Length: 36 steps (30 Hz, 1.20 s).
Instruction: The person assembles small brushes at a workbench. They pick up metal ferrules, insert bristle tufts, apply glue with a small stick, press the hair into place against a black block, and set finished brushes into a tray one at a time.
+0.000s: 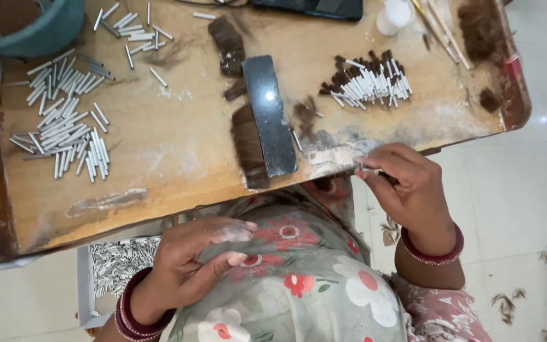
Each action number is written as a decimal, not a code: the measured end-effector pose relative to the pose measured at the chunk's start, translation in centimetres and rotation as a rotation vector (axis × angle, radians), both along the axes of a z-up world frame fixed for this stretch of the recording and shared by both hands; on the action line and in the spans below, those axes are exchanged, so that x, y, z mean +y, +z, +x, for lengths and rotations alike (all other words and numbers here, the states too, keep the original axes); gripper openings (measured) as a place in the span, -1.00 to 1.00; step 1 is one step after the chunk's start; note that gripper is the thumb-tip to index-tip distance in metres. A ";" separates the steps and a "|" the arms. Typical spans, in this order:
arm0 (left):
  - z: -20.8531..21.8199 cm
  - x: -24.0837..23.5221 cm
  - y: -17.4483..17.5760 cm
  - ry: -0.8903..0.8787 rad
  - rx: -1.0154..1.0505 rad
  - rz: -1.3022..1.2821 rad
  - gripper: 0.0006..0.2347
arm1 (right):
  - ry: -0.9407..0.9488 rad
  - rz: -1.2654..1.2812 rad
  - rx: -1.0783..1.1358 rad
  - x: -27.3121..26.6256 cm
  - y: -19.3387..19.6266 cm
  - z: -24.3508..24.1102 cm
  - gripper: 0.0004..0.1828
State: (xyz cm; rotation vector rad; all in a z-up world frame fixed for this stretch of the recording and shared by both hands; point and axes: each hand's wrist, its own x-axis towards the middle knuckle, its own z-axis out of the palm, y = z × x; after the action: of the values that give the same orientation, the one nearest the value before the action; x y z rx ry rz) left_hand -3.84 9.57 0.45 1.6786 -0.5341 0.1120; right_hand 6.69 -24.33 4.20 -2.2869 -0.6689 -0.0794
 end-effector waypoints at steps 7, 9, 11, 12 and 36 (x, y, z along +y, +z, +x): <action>1.8 -1.6 2.7 0.362 -0.038 -0.025 -0.84 | -0.037 0.045 -0.163 3.4 0.1 5.3 -0.78; 2.8 -1.9 3.2 0.410 0.014 -0.073 -0.86 | -0.006 0.040 -0.133 4.0 0.3 6.2 -0.79; 4.0 -2.2 4.4 0.432 -0.053 -0.027 -0.88 | 0.004 0.057 -0.134 3.7 0.6 6.4 -0.80; 4.6 -2.2 4.9 0.437 -0.117 0.015 -0.89 | -0.003 0.070 -0.134 3.5 0.7 6.3 -0.80; 5.1 -10.2 -2.5 0.281 0.243 -0.709 -0.90 | 0.081 0.204 -0.326 5.6 1.3 -3.2 -0.60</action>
State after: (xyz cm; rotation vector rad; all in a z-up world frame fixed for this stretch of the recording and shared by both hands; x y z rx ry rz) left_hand 1.21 -0.68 -2.06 1.0390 -0.0476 0.2639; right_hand 3.52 -18.72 5.53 -2.0655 -0.8764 -0.4677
